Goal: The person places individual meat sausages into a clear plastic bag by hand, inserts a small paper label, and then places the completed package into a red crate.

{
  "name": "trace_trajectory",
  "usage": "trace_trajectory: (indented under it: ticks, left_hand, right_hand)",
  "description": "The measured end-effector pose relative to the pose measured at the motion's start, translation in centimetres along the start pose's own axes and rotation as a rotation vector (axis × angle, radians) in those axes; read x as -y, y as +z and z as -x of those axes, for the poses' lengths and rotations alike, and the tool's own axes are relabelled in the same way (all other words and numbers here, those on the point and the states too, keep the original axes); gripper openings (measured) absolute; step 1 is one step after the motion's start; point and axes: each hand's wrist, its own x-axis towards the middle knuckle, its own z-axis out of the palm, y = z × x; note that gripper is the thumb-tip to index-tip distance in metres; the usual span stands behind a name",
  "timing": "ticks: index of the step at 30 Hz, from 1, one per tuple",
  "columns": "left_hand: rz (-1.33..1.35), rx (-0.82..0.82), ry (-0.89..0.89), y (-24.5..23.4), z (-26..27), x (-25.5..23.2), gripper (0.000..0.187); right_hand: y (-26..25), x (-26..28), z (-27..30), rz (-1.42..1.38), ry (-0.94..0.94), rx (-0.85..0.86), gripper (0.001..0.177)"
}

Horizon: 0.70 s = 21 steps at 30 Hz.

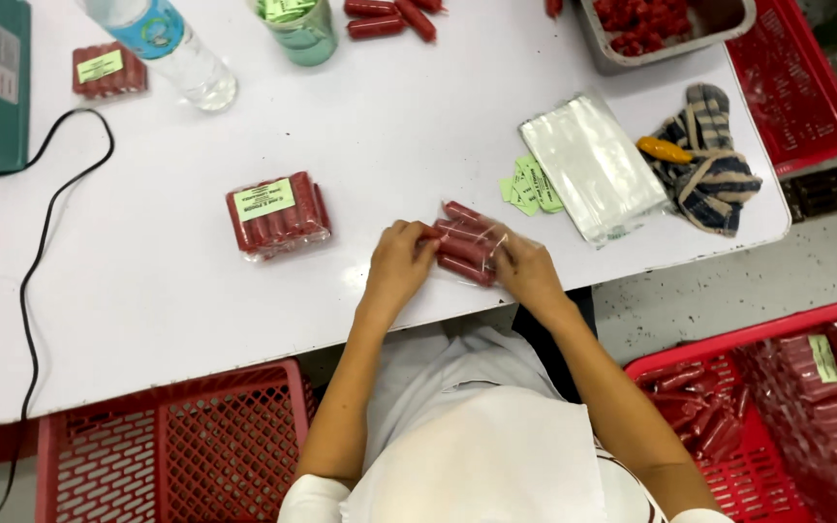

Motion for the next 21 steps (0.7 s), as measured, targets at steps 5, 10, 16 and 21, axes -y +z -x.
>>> trace_trajectory:
  ticks: [5, 10, 16, 21]
  left_hand:
    - [0.138, 0.012, -0.047, -0.3, -0.7, -0.7, 0.023]
    - [0.254, 0.052, -0.077, 0.7, -1.3, -0.5, 0.024]
    - [0.018, -0.19, 0.121, 2.6, -0.3, -0.5, 0.019]
    - [-0.073, -0.363, 0.227, 5.2, -0.4, 1.7, 0.025]
  right_hand:
    - [-4.8, 1.6, -0.6, -0.314, 0.059, 0.311, 0.032]
    - [-7.1, 4.6, -2.6, -0.147, -0.017, 0.585, 0.05]
    - [-7.2, 3.2, -2.0, -0.258, -0.02, 0.714, 0.069]
    - [-0.4, 0.1, 1.3, 0.023, -0.286, 0.003, 0.04]
